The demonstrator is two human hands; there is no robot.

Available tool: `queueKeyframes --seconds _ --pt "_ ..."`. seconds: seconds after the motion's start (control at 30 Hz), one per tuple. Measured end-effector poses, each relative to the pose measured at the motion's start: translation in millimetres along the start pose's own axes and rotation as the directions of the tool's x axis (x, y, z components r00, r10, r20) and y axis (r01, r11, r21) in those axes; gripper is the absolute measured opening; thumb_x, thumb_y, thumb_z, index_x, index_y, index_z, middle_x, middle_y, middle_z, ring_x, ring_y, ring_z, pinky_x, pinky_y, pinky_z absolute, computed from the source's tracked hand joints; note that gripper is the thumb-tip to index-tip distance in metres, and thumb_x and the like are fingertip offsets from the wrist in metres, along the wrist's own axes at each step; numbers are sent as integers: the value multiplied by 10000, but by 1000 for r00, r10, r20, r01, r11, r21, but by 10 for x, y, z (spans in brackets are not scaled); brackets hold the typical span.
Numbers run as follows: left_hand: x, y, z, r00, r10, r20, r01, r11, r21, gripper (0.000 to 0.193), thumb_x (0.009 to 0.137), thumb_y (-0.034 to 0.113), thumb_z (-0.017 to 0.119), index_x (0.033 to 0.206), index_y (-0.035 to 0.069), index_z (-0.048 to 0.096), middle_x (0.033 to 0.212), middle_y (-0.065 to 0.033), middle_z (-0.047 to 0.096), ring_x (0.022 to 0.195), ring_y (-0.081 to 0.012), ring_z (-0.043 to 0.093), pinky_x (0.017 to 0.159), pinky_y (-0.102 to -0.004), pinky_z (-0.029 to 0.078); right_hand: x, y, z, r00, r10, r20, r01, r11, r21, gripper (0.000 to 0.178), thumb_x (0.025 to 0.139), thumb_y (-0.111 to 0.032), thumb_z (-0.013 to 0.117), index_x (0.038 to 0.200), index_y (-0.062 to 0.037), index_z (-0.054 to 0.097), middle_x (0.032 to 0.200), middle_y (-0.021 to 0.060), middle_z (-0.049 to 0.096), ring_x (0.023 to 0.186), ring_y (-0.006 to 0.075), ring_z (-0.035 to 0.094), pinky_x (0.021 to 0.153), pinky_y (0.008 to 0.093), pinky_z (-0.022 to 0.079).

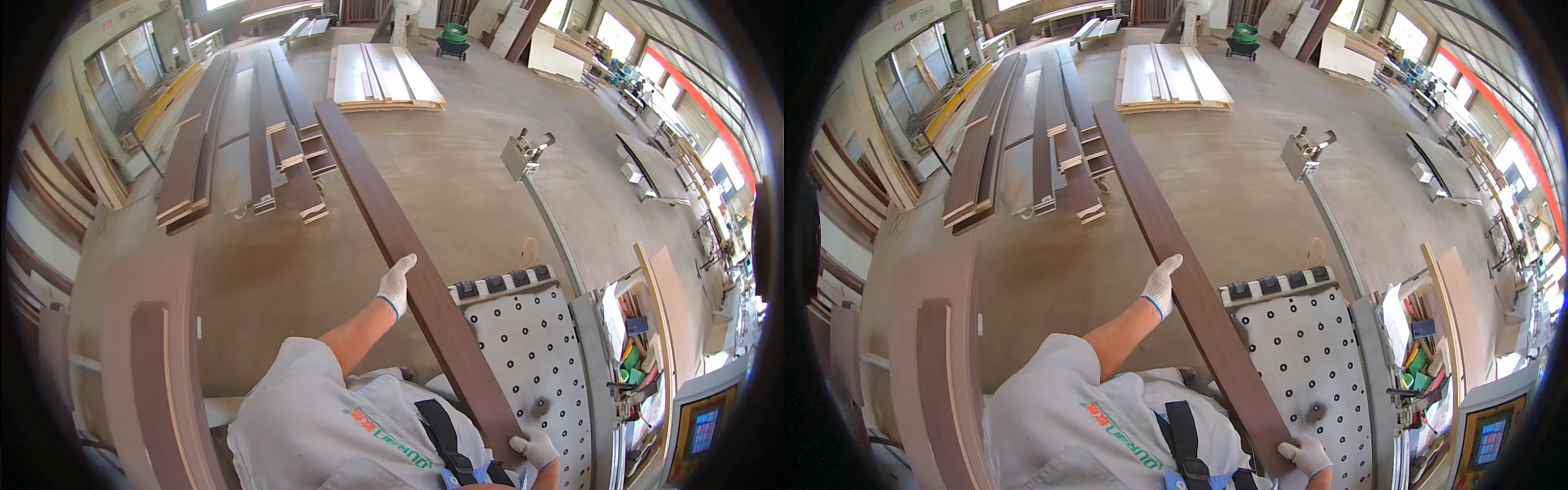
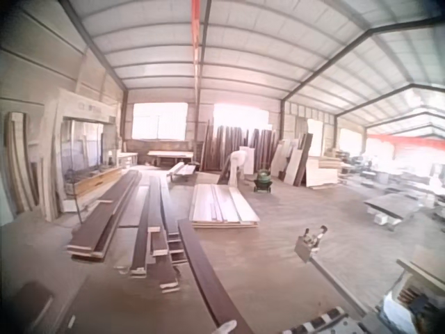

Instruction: The person operates an industrial edge banding machine by feeding wooden boards onto the conveyor, using a touchscreen interface to configure the process, and stacking the processed boards onto a nearby rack.

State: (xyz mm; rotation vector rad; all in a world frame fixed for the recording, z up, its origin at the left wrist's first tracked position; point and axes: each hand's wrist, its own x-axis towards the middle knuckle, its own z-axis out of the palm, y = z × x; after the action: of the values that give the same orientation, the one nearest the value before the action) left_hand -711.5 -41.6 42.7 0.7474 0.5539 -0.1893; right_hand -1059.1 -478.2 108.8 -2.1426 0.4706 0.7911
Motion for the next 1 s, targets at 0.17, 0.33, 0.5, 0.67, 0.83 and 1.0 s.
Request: queueKeyframes --seconds 0.17,0.33,0.5,0.67,0.83,1.0 --pt "187 448 -272 998 66 26 -66 998 22 696 922 365 823 1440 -45 603 1442 -197 647 1308 -337 642 1128 -471 514 27 915 173 979 2 203 -41 981 190 462 980 -327 731 1264 38 721 1051 23 720 934 159 626 836 354 537" --pt "367 1083 -369 997 72 41 -70 997 -35 723 949 420 787 1453 -54 577 1418 -204 664 1291 -347 653 1127 -487 517 563 580 308 962 6 272 -96 943 319 519 1068 -473 672 1151 36 736 1010 16 709 911 140 614 838 337 528" --pt "-422 672 -403 983 -5 185 -53 950 307 861 1030 556 651 1654 19 398 1703 -151 419 1562 -298 389 1297 -448 279 1003 -1128 637 984 -91 154 71 989 127 577 1115 -499 574 1169 48 750 1030 78 758 995 164 668 869 347 536" --pt "102 1067 -671 941 -244 235 164 935 314 770 890 472 837 1493 46 618 1503 -108 628 1437 -256 529 1209 -419 386 1579 -2895 912 973 -68 221 42 992 120 481 1065 -335 643 1340 60 653 1205 92 737 1102 178 668 966 344 539" --pt "1320 2119 -777 981 -50 187 18 985 169 653 933 421 782 1441 30 654 1502 -151 631 1429 -308 536 1233 -442 361 1735 -3380 981 901 -251 355 130 934 332 599 943 -151 719 1482 48 550 1305 109 704 1161 201 665 1000 364 540" --pt "2156 3421 -625 985 168 32 -171 980 101 655 932 352 781 1455 -7 619 1475 -188 636 1343 -324 612 1175 -462 465 1819 -1693 921 952 -2 305 -106 935 338 535 1044 -258 686 1501 0 579 1246 62 702 1075 157 648 907 315 546"
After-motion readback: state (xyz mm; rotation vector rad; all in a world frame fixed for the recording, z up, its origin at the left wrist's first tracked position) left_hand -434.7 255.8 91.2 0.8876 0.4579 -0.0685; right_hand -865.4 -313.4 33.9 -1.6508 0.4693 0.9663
